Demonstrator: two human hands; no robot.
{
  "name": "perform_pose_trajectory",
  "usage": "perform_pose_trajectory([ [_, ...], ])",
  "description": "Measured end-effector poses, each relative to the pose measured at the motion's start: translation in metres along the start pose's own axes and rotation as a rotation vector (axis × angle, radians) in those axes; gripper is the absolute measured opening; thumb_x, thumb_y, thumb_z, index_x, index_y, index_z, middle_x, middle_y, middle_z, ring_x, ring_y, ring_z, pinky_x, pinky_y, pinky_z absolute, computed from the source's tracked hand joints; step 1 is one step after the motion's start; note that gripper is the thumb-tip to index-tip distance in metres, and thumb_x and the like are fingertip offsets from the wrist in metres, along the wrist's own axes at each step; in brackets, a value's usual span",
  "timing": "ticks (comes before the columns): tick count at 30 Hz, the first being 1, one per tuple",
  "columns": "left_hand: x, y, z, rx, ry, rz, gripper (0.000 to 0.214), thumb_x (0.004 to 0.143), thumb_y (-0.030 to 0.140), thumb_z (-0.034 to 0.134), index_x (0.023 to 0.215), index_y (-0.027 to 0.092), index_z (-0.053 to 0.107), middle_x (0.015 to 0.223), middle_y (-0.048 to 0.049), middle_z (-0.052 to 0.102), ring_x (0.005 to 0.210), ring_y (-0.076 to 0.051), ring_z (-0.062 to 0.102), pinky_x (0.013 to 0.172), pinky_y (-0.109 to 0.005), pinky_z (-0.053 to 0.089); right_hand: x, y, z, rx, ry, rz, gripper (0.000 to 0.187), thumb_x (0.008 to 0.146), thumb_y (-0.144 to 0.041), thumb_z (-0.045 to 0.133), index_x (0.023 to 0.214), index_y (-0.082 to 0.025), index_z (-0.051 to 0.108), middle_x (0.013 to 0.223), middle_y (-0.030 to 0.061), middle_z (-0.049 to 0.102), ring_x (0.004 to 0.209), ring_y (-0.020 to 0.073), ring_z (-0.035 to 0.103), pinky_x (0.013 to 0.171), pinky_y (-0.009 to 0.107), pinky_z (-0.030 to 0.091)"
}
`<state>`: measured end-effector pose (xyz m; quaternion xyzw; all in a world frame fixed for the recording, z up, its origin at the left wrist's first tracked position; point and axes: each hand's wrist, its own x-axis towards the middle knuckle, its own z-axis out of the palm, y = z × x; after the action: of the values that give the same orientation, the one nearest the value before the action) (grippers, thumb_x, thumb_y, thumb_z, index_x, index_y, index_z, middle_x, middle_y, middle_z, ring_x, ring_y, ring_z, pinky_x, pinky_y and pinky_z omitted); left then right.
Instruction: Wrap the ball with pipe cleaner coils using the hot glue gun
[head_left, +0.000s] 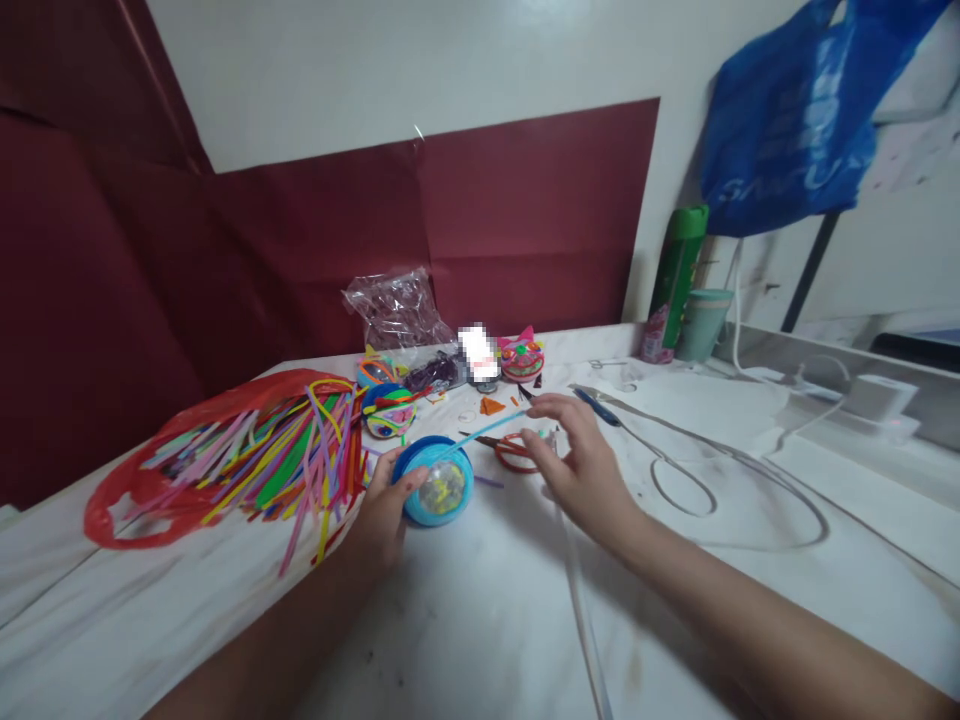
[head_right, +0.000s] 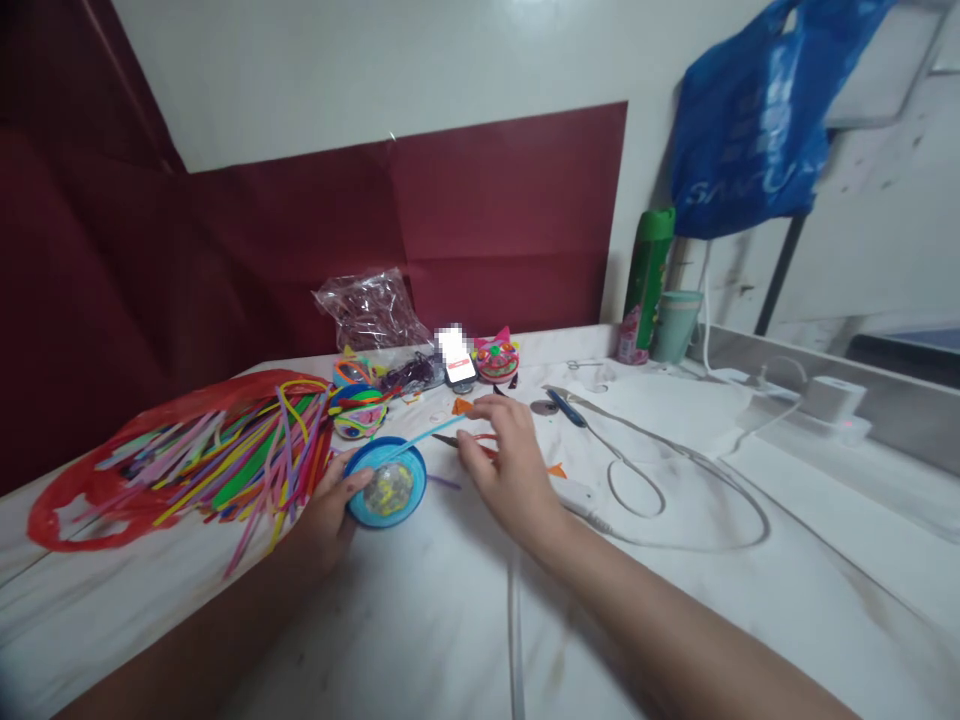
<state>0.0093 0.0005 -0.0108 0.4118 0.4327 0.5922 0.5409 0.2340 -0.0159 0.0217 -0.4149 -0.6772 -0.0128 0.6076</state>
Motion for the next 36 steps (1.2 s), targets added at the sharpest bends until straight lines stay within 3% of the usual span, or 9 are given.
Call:
perform_pose_trajectory([
  [3,0.005,-0.001,-0.004,-0.099,0.018,-0.015,0.051,0.064,0.030,0.077,0.111,0.021,0.056,0.092,-0.0027,0.070,0.082,-0.018,0.067,0.073,-0.028,0.053,0.015,0.013,-0.023,-0.114,-0.091,0.105,0.016,0.087,-0.033,0.050,0.091,-0.021,0.059,0.096,0.0094,0.066,0.090,0.0250,0.062,0.075,0.037,0.051],
  [5,0.005,0.000,-0.005,-0.130,0.032,-0.013,0.048,0.064,0.029,0.076,0.107,0.022,0.059,0.091,-0.0030,0.071,0.082,-0.019,0.068,0.071,-0.028,0.054,0.017,0.028,-0.038,-0.237,-0.360,0.201,0.020,0.087,-0.036,0.050,0.085,-0.020,0.063,0.088,0.0080,0.069,0.076,0.0224,0.064,0.066,0.034,0.050],
  [6,0.005,0.000,-0.005,-0.139,0.039,-0.017,0.046,0.064,0.029,0.076,0.106,0.022,0.060,0.090,-0.0031,0.071,0.082,-0.020,0.068,0.069,-0.028,0.054,0.015,0.037,-0.045,-0.319,-0.533,0.185,0.020,0.086,-0.034,0.051,0.085,-0.020,0.065,0.091,0.0089,0.070,0.077,0.0231,0.065,0.068,0.035,0.050],
  [9,0.004,0.000,-0.003,-0.170,0.058,-0.032,0.045,0.062,0.027,0.078,0.103,0.022,0.062,0.088,-0.0028,0.072,0.083,-0.022,0.069,0.066,-0.028,0.054,0.002,0.059,-0.059,-0.589,-0.800,0.063,0.016,0.076,-0.025,0.062,0.088,-0.018,0.069,0.095,0.0125,0.070,0.093,0.0308,0.063,0.080,0.041,0.049],
  [13,0.004,-0.001,-0.003,-0.199,0.045,-0.011,0.044,0.062,0.028,0.078,0.102,0.021,0.063,0.088,-0.0033,0.073,0.087,-0.023,0.070,0.071,-0.029,0.054,-0.017,0.072,-0.060,-0.762,-0.982,0.076,0.016,0.074,-0.017,0.058,0.087,-0.015,0.067,0.094,0.0151,0.070,0.092,0.0331,0.062,0.077,0.041,0.048],
  [20,0.010,-0.008,-0.007,-0.199,0.030,-0.027,0.047,0.063,0.031,0.078,0.106,0.020,0.063,0.093,-0.0039,0.074,0.088,-0.022,0.069,0.075,-0.029,0.052,-0.023,0.074,-0.046,-0.749,-0.949,0.147,0.023,0.072,-0.009,0.052,0.092,-0.014,0.063,0.100,0.0153,0.066,0.097,0.0303,0.059,0.078,0.037,0.045],
  [25,0.013,-0.010,-0.011,-0.189,-0.003,0.003,0.043,0.066,0.031,0.076,0.105,0.020,0.062,0.092,-0.0035,0.073,0.087,-0.021,0.069,0.072,-0.028,0.052,-0.030,0.082,-0.047,-0.719,-0.790,0.125,0.016,0.076,-0.012,0.048,0.087,-0.014,0.060,0.093,0.0153,0.064,0.093,0.0301,0.059,0.075,0.037,0.046],
  [31,0.014,-0.009,-0.015,-0.217,-0.098,0.028,0.047,0.070,0.030,0.073,0.113,0.021,0.059,0.101,-0.0066,0.072,0.092,-0.024,0.068,0.077,-0.032,0.053,-0.026,0.065,-0.056,-0.288,-0.519,0.234,0.022,0.086,-0.034,0.042,0.084,-0.021,0.060,0.077,0.0068,0.064,0.070,0.0225,0.060,0.065,0.034,0.050],
  [36,0.015,-0.013,-0.016,-0.247,-0.127,0.049,0.049,0.073,0.029,0.071,0.119,0.021,0.056,0.101,-0.0073,0.072,0.093,-0.024,0.068,0.080,-0.033,0.053,-0.021,0.026,-0.051,0.012,-0.689,0.494,0.035,0.084,-0.045,0.045,0.093,-0.021,0.069,0.086,0.0059,0.071,0.074,0.0222,0.065,0.056,0.029,0.050],
])
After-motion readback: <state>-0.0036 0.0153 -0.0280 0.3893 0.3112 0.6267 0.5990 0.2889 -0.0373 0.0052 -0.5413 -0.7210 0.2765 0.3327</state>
